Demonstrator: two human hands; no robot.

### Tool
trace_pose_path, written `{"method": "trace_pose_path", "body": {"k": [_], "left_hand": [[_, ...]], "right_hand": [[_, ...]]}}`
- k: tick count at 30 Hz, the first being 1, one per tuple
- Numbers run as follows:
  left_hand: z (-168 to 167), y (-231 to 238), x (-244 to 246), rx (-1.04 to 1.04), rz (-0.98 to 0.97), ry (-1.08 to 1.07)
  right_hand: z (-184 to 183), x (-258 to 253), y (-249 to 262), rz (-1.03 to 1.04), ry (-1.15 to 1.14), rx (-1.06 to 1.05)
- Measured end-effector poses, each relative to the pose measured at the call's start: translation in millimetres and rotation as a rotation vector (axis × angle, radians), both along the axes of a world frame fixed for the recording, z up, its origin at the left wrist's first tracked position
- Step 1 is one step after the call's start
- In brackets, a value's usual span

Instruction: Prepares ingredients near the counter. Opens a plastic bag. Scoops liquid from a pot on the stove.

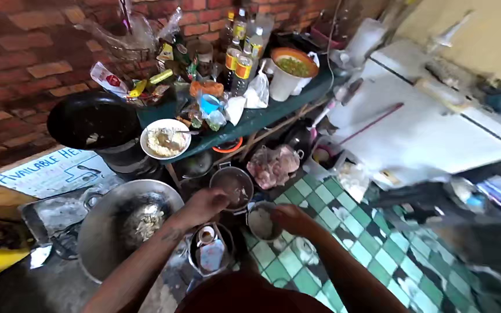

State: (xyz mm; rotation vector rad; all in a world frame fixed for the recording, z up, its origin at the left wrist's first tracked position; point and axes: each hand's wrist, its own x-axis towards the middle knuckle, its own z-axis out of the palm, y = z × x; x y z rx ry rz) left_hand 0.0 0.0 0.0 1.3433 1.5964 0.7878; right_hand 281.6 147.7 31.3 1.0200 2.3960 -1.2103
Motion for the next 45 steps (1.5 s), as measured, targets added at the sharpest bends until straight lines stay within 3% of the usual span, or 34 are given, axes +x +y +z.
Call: {"method": "trace_pose_path", "body": {"k": [3, 7, 10, 13, 20, 26, 29, 31, 35, 37, 41, 43, 45], "left_hand": [[-12.3, 28.8, -19.9, -0.078, 0.182, 0.068], [-14.3, 88.2, -16.8, -0.136, 0.334, 0.042], [-11.0, 147.6, -21.2, -0.138, 0.382, 0.048], [-5.3, 206.0, -42.3, -0.178, 0.575, 0.034], [-41.8, 304.6, -132.4, -0.218, 1.038, 0.158], [-60.1, 341.2, -144.5, -0.336, 1.009, 0.183], [-67.3, 347.3, -143.2, -0.325, 0.978, 0.257], [-57.6, 347.4, -138.4, -0.376, 0.975, 0.302], [-28.0, 328.0, -141.0, -0.414, 0.909, 0.353], [-13.9, 305.8, -138.3, -0.246, 0.973, 0.285], [8.7, 256.1, -120.7, 0.162, 1.176, -0.060], [15.9, 236.8, -113.6, 0.141, 1.065, -0.012], [22.5, 233.1, -104.8, -0.034, 0.828, 0.108]], "right_hand": [[-8.7, -103.1, 116.1, -0.161, 0.211, -0.145], [-64.5, -236.1, 242.8, -0.292, 0.369, -0.123], [-89.5, -310.4, 292.2, -0.291, 0.346, -0.099], [-111.1, -350.9, 314.2, -0.236, 0.289, -0.102], [-100.8, -347.9, 327.5, -0.230, 0.316, -0.440], [-108.7, -343.3, 335.4, -0.150, 0.267, -0.479], [-115.7, -345.9, 335.2, -0.079, 0.229, -0.363], [-117.4, -350.2, 334.6, -0.058, 0.177, -0.292], [-108.8, -347.4, 341.5, -0.123, 0.241, -0.345], [-104.5, -342.9, 345.2, -0.166, 0.288, -0.442], [-92.9, -338.2, 352.4, -0.218, 0.361, -0.734], [-91.3, -339.5, 354.2, -0.251, 0.385, -0.819], [-89.1, -340.6, 354.6, -0.275, 0.436, -0.870]]}}
